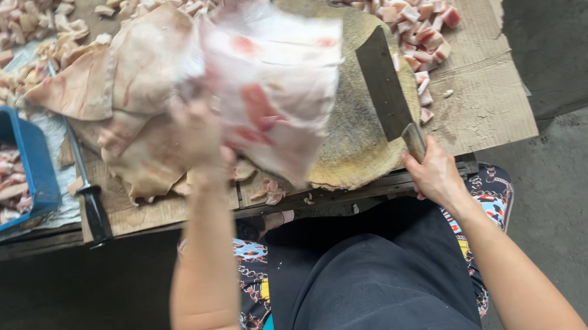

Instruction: The person uses a cleaver to cut strips of pork belly into small cubes on a wooden cutting board. The person repeatedly slices the meat and moves the cut pieces aside on the board.

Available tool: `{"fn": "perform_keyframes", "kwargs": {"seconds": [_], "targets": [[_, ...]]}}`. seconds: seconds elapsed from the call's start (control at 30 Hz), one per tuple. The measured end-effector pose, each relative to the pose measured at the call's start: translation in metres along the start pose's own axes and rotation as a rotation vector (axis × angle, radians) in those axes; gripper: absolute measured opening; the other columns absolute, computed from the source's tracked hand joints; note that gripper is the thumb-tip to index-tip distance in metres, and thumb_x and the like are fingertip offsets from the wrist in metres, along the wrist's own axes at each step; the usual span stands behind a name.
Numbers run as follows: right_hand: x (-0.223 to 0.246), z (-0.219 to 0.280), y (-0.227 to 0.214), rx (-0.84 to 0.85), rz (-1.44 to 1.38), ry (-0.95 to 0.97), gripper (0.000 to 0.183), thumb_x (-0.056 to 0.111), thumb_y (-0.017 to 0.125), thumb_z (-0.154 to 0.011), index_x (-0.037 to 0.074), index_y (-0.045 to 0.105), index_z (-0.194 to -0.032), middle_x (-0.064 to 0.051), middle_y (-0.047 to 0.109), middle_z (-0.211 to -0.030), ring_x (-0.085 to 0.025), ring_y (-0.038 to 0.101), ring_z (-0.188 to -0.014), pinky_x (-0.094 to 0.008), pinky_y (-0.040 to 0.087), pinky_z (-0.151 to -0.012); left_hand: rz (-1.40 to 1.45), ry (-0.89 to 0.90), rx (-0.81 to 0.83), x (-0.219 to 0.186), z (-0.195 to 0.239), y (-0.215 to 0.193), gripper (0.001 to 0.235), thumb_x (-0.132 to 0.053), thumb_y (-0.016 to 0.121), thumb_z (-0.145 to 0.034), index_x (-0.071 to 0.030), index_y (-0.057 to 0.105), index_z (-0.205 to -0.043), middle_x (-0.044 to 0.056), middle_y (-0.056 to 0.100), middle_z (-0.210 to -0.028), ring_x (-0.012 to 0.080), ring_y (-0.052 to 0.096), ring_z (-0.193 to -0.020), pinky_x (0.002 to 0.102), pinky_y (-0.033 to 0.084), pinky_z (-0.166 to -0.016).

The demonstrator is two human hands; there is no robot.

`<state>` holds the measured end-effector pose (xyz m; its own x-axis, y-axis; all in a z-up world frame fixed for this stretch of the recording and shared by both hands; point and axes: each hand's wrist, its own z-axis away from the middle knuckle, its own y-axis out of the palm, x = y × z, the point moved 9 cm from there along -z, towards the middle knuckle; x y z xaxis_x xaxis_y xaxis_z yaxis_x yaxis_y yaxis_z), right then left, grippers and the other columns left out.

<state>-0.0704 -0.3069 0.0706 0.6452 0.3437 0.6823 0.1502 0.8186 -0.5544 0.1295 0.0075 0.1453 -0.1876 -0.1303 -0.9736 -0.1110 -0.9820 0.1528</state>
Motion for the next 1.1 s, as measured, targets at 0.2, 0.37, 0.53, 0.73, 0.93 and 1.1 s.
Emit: {"fn": "perform_keyframes", "kwargs": {"seconds": [0.2,0.37,0.53,0.73,0.93,1.1], "targets": [[0.005,0.0,-0.005,0.002,-0.002,-0.008,0.045,0.028,0.066,-0.095,-0.005,0.048,-0.12,-0.015,0.064,-0.059,-0.023,0.064,-0.045,-0.038,0.053,-0.038,0.031,-0.399,-0.133,0.135,0.024,0.035,0.045,-0.022,0.055,-0.098,-0.01,0.039,-0.138,0.013,0.062,-0.118,0.0256,0.069,-0.096,0.036,0.065,-0.058],[0.004,-0.001,-0.004,0.007,0.062,-0.006,0.045,0.031,0.065,-0.096,-0.006,0.051,-0.119,-0.017,0.066,-0.062,-0.025,0.066,-0.046,-0.038,0.054,-0.04,-0.338,-0.417,-0.008,0.149,0.008,0.008,0.045,-0.036,0.062,-0.101,0.002,0.053,-0.123,0.014,0.07,-0.085,0.023,0.072,-0.057,0.035,0.058,-0.045],[0.004,0.001,-0.004,-0.008,0.059,-0.024,0.047,0.031,0.065,-0.095,-0.006,0.049,-0.12,-0.018,0.066,-0.061,-0.026,0.065,-0.045,-0.039,0.053,-0.039,-0.44,-0.31,0.026,0.151,-0.004,0.015,0.04,-0.026,0.062,-0.097,0.004,0.051,-0.12,0.013,0.07,-0.075,0.0209,0.071,-0.053,0.034,0.06,-0.042],[0.026,0.014,-0.011,0.009,0.051,-0.054,0.051,0.036,0.063,-0.098,-0.004,0.052,-0.127,-0.015,0.066,-0.06,-0.021,0.065,-0.045,-0.036,0.054,-0.04,-0.406,-0.304,0.098,0.145,0.041,0.011,0.029,-0.018,0.058,-0.1,0.009,0.049,-0.108,0.014,0.069,-0.074,0.0207,0.072,-0.053,0.035,0.06,-0.042],[0.082,0.035,-0.006,0.017,-0.102,-0.192,0.046,0.037,0.058,-0.099,-0.002,0.057,-0.123,-0.01,0.067,-0.063,-0.017,0.065,-0.046,-0.033,0.054,-0.04,-0.51,-0.476,0.357,0.125,0.061,0.011,0.03,-0.025,0.057,-0.101,0.004,0.058,-0.108,0.01,0.072,-0.076,0.0183,0.07,-0.054,0.032,0.06,-0.045],[0.109,0.017,0.047,0.112,-0.088,-0.306,0.034,0.032,0.053,-0.103,0.0,0.052,-0.116,-0.015,0.066,-0.067,-0.02,0.066,-0.047,-0.034,0.054,-0.038,-0.764,-0.367,0.112,0.111,0.017,-0.029,0.038,-0.035,0.061,-0.102,-0.001,0.062,-0.118,0.013,0.074,-0.08,0.02,0.072,-0.066,0.036,0.061,-0.067]]}}
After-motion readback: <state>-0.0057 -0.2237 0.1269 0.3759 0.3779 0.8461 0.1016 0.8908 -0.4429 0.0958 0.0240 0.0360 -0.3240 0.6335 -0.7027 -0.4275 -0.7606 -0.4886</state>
